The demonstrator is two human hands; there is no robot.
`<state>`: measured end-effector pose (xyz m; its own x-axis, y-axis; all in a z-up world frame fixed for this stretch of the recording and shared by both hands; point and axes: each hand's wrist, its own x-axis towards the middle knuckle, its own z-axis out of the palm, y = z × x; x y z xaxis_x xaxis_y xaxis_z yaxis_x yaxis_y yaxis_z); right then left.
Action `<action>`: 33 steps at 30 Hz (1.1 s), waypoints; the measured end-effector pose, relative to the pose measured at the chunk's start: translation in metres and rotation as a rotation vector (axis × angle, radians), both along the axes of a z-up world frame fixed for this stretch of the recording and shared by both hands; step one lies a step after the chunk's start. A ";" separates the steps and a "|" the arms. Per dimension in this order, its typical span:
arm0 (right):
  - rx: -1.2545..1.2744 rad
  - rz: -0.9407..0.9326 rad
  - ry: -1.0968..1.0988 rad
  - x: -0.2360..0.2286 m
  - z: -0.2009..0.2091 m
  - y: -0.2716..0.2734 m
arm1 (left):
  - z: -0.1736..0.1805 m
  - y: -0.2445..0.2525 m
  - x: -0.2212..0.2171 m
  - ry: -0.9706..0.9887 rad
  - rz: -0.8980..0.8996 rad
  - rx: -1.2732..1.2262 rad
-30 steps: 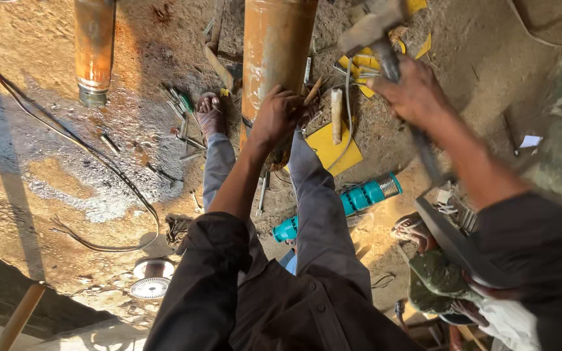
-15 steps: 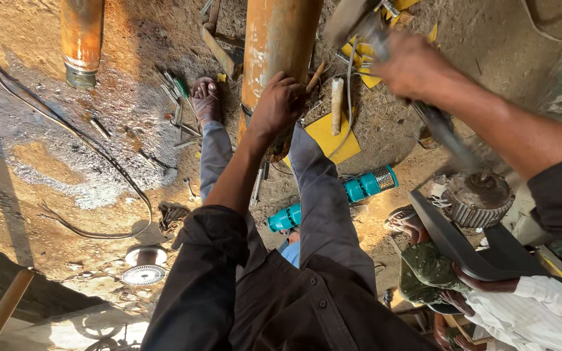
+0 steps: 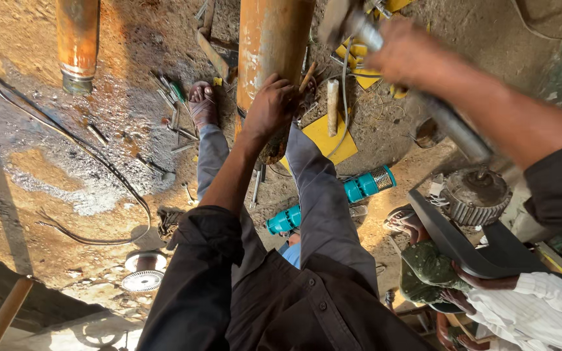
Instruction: The person uses a hammer and chisel to remove a metal band from a large vertical pipe. They then use pliers to remove a wire or cable from the pipe's end fitting.
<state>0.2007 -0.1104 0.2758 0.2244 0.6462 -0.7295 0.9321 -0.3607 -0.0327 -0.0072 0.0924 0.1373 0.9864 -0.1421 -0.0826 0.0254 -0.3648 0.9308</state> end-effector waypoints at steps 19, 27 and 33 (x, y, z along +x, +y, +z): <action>-0.064 -1.194 0.111 -0.025 -0.033 0.006 | -0.003 0.000 0.001 0.025 0.029 0.044; 0.060 -0.816 0.109 0.005 -0.042 -0.022 | 0.000 0.001 0.001 -0.006 0.029 0.032; 0.167 -0.542 0.079 -0.018 -0.059 -0.009 | -0.002 0.003 0.001 -0.027 0.030 0.034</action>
<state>0.1822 -0.1189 0.2168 0.5050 0.5617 -0.6553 0.6076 -0.7706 -0.1923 -0.0060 0.0958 0.1349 0.9921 -0.1098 -0.0606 0.0124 -0.3957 0.9183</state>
